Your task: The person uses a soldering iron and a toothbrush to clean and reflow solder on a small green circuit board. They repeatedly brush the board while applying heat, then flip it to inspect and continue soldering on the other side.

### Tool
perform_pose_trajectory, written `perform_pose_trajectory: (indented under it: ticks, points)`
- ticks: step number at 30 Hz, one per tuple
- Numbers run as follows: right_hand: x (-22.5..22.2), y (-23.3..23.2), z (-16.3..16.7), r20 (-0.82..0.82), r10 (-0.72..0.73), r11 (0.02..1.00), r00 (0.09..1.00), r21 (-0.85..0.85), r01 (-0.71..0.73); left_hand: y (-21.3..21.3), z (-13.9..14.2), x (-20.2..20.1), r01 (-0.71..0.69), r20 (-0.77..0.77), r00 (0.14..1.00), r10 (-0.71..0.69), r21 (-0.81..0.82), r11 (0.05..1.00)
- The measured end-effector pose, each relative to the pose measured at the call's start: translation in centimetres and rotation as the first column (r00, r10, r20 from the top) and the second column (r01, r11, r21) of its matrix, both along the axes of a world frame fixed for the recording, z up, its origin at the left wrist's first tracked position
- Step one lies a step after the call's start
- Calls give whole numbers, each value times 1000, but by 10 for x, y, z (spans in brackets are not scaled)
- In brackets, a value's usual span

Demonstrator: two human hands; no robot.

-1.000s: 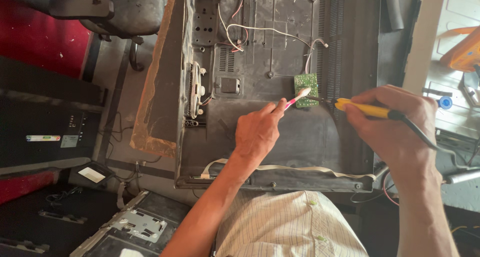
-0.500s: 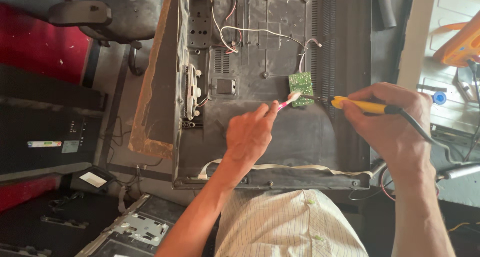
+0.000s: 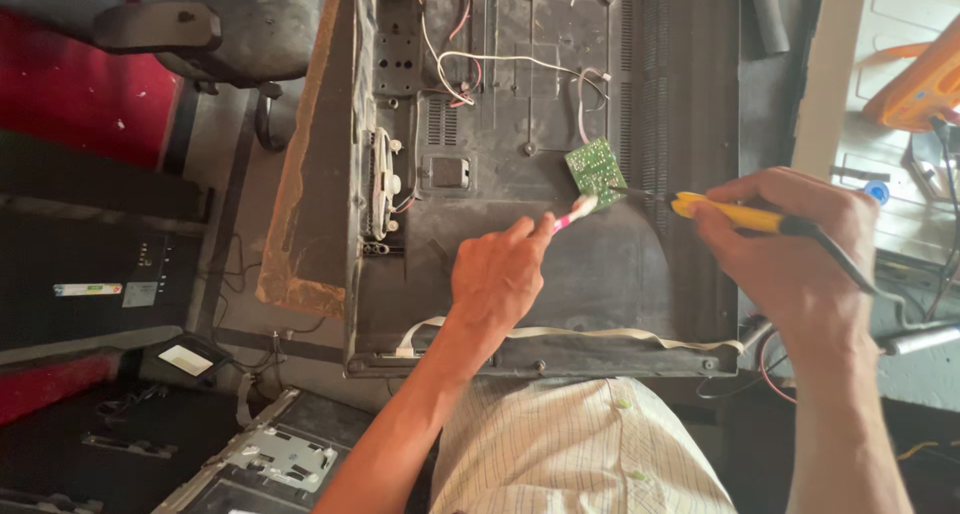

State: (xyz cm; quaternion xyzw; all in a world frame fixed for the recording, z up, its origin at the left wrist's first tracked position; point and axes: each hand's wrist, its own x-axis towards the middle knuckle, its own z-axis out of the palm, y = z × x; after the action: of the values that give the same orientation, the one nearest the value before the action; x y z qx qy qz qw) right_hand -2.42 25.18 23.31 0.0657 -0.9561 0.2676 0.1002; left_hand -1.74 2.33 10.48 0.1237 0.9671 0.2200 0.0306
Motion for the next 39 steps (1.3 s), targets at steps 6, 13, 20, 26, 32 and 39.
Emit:
perform_pose_trajectory:
  ticks: [6,13,20,26,32,39]
  points:
    - [3,2,2,1,-47,999,999,6,47,-12,16,-1,-133,-21,991,134,35,991]
    - [3,1,-3,-29,1,1000,1000,20,-1,15,-2,-28,-227,-144,950,277,291,929]
    - [4,3,-2,-19,-5,1000,1000,25,6,47,-24,-64,-219,-83,949,306,526,822]
    - [6,4,0,-13,-18,999,1000,-37,18,58,-37,-93,-258,49,961,272,510,820]
    - [3,5,1,7,-39,999,999,-23,39,59,-45,-111,-126,85,992,97,496,859]
    - [0,7,1,6,-15,1000,1000,-25,15,59,-38,-115,-131,121,989,86,443,887]
